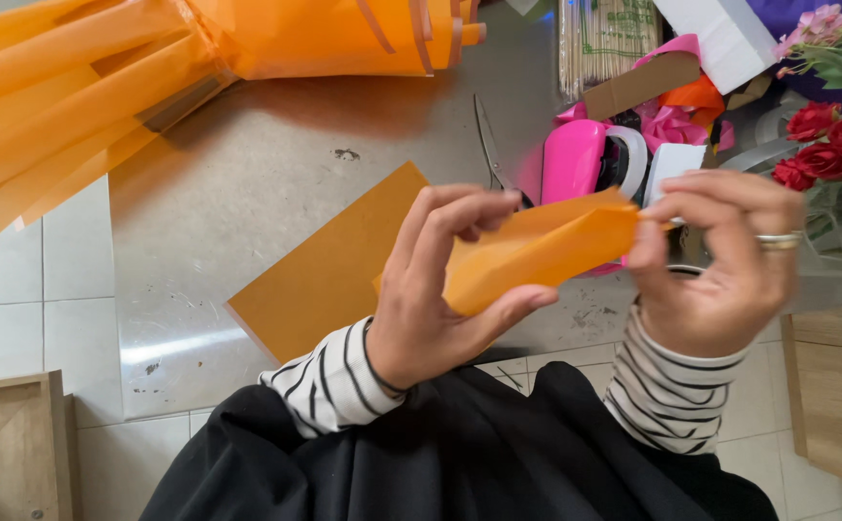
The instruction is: The person wraps a small floral bouquet featuring a plush toy in orange paper, using a tape dispenser to secure the wrap and scissors to cut the paper into shape.
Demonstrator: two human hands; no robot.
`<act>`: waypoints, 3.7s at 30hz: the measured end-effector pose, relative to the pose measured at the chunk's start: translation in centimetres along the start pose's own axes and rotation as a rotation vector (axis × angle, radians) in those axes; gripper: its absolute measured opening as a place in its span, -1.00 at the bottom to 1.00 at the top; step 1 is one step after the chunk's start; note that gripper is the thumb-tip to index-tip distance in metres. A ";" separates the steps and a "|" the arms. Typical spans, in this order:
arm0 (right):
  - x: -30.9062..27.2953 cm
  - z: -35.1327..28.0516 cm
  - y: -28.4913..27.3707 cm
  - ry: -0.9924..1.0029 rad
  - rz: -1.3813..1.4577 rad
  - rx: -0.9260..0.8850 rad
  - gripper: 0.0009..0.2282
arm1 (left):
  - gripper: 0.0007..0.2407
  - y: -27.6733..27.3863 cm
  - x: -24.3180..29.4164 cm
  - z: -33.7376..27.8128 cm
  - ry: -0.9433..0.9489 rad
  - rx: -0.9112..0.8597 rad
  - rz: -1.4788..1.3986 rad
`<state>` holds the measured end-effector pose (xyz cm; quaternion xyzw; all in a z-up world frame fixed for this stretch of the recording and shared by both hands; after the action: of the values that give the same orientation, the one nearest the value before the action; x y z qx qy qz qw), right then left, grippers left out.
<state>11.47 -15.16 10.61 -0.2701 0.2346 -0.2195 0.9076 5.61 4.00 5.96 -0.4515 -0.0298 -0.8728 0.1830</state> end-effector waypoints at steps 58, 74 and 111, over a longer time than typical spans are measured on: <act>22.4 -20.5 7.4 0.767 -0.775 -0.193 -0.90 | -0.84 6.4 -14.8 -10.6 -0.921 -0.156 -0.338; 25.3 -18.6 5.8 1.118 -0.459 -0.322 -0.81 | -0.83 4.2 -14.5 -9.7 -0.899 -0.138 -0.331; 22.6 -18.2 2.2 1.264 0.318 -0.034 -0.54 | -0.81 3.5 -15.9 -10.6 -0.919 -0.170 -0.333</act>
<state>20.10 -32.47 -11.19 -0.0652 0.7638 -0.1955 0.6117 6.88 3.12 -13.41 -0.7921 -0.1078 -0.6001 -0.0285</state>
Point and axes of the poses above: each hand's wrist, its own z-axis towards the middle knuckle, its own y-axis out of the palm, x = y × z, the point moved 7 cm from there along z, towards the middle knuckle, and after that the axes turned 2 degrees about z, right-handed, at the moved point
